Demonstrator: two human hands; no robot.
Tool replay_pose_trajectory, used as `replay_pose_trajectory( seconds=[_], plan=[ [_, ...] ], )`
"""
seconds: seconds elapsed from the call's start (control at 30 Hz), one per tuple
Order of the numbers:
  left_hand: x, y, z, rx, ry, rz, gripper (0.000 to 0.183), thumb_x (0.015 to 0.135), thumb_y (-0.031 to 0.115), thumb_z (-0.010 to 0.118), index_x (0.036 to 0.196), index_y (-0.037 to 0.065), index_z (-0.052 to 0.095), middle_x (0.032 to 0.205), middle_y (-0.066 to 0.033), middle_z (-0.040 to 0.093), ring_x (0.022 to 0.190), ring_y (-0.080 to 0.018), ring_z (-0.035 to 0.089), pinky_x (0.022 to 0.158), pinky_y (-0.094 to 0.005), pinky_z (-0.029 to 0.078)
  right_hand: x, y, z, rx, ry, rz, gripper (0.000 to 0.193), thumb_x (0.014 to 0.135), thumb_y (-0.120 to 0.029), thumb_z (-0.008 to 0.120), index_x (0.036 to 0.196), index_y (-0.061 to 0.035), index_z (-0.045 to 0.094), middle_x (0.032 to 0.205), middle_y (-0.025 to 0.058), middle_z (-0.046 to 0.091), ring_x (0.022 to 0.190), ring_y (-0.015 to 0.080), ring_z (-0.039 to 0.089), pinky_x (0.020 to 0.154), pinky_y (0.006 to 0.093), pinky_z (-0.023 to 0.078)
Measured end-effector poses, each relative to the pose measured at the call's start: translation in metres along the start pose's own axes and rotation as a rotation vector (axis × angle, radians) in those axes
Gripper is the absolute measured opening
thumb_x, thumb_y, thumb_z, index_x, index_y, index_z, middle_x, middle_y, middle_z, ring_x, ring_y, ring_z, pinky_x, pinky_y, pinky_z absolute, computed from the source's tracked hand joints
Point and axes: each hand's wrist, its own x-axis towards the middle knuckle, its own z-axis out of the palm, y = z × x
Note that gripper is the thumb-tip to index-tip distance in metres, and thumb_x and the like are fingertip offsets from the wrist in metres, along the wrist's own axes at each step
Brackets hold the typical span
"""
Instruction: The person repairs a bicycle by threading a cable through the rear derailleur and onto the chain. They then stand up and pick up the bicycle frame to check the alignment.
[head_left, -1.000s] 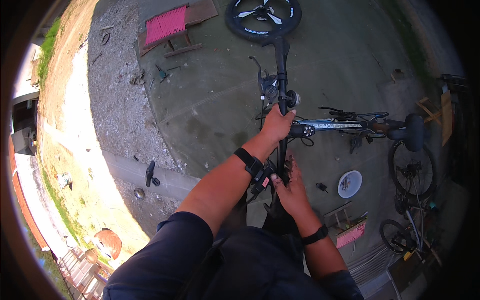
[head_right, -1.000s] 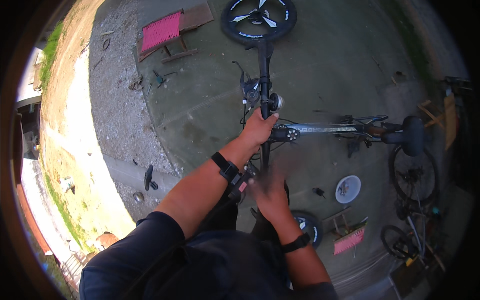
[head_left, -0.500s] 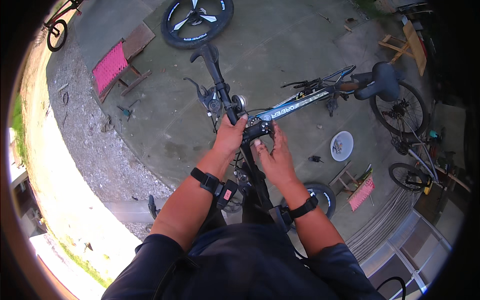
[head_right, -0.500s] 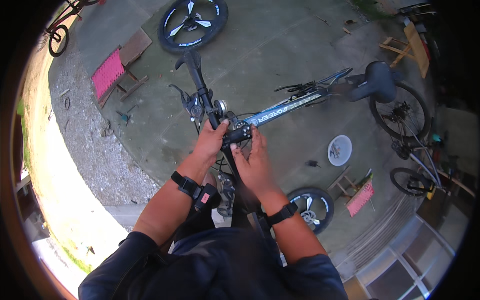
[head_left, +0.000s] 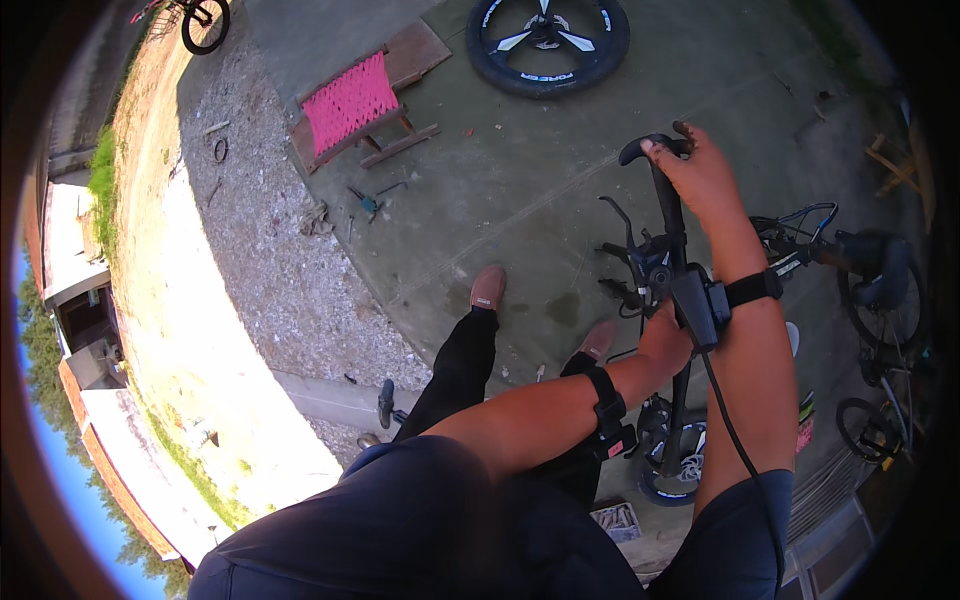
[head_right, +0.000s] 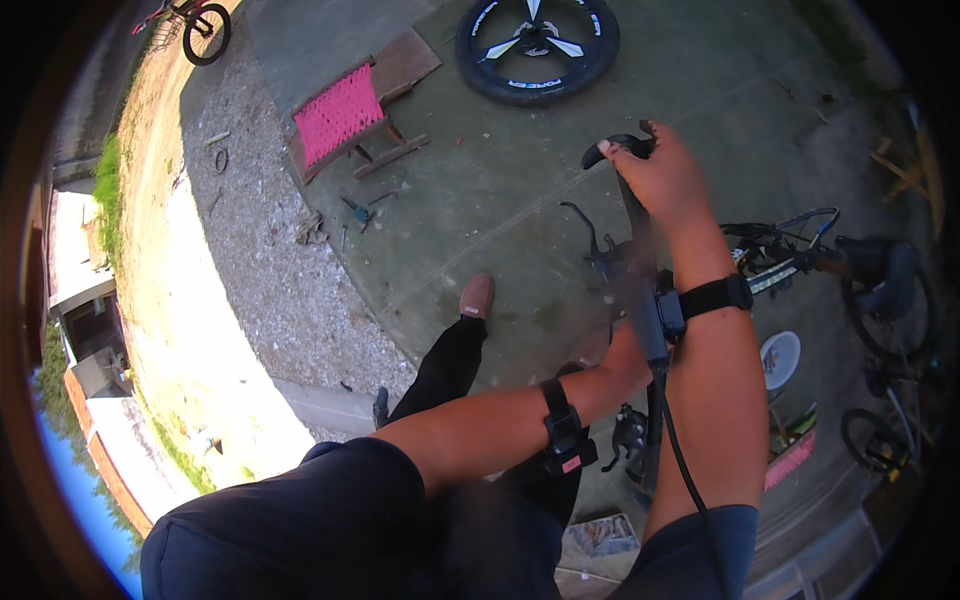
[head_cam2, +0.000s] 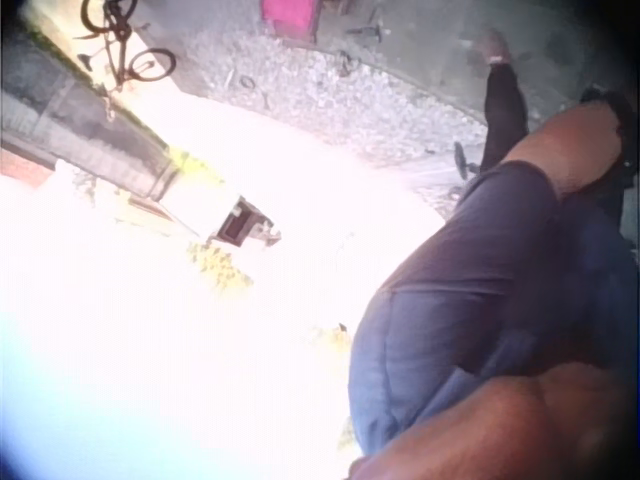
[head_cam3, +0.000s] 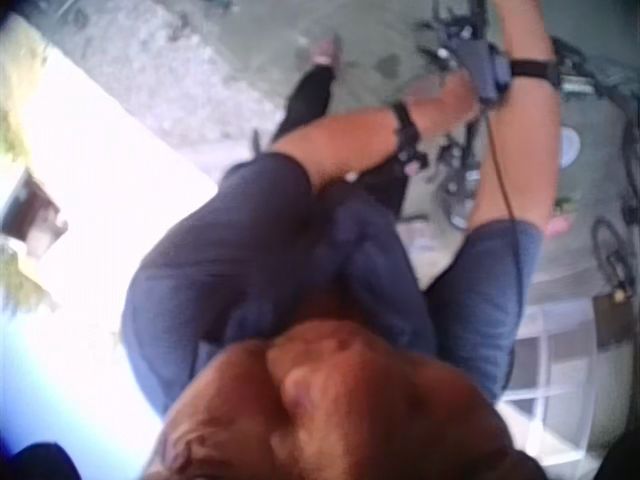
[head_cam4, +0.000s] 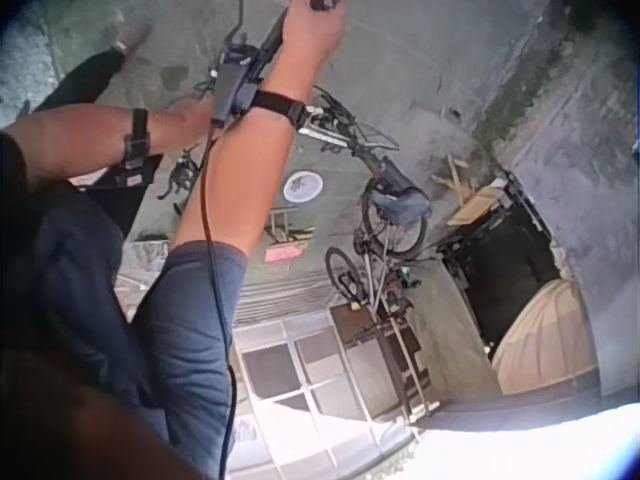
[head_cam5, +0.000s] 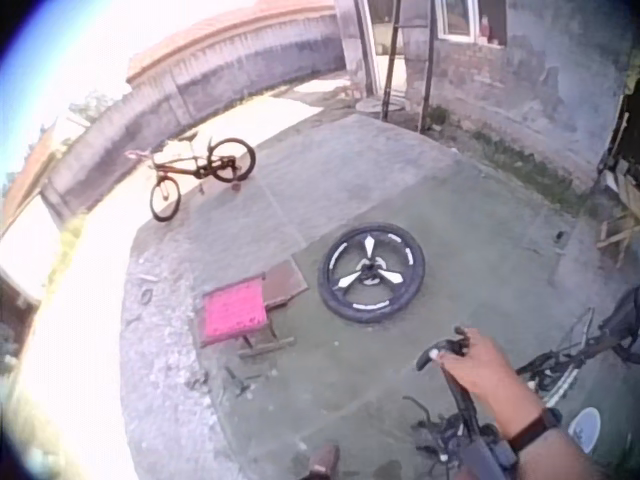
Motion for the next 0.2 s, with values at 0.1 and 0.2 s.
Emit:
replay_pose_trajectory(
  seconds=[0.1,0.2],
  plan=[
    [0.008,-0.006,-0.004,-0.056,-0.019,0.102,0.046,0.091,0.021,0.057,0.133,0.011,0.043,0.117,-0.0162,0.058,0.108,-0.0294,0.057,0.089,-0.0368,0.045,0.013,0.004,0.018,-0.253,-0.029,0.011,0.066,0.082,-0.041,0.069,0.13,0.0006,0.052,0.109,0.0204,0.066,0.106,0.0337,0.062,0.09,0.037,0.047],
    [0.033,-0.033,-0.001,-0.177,-0.037,0.197,0.057,0.093,0.025,0.056,0.143,0.016,0.03,0.137,-0.0162,0.042,0.127,-0.0301,0.042,0.103,-0.0368,0.035,0.028,0.011,0.034,-0.225,-0.041,0.056,0.074,0.079,-0.042,0.075,0.137,-0.0036,0.047,0.127,0.0186,0.059,0.111,0.0355,0.06,0.095,0.0355,0.046]
  ],
)
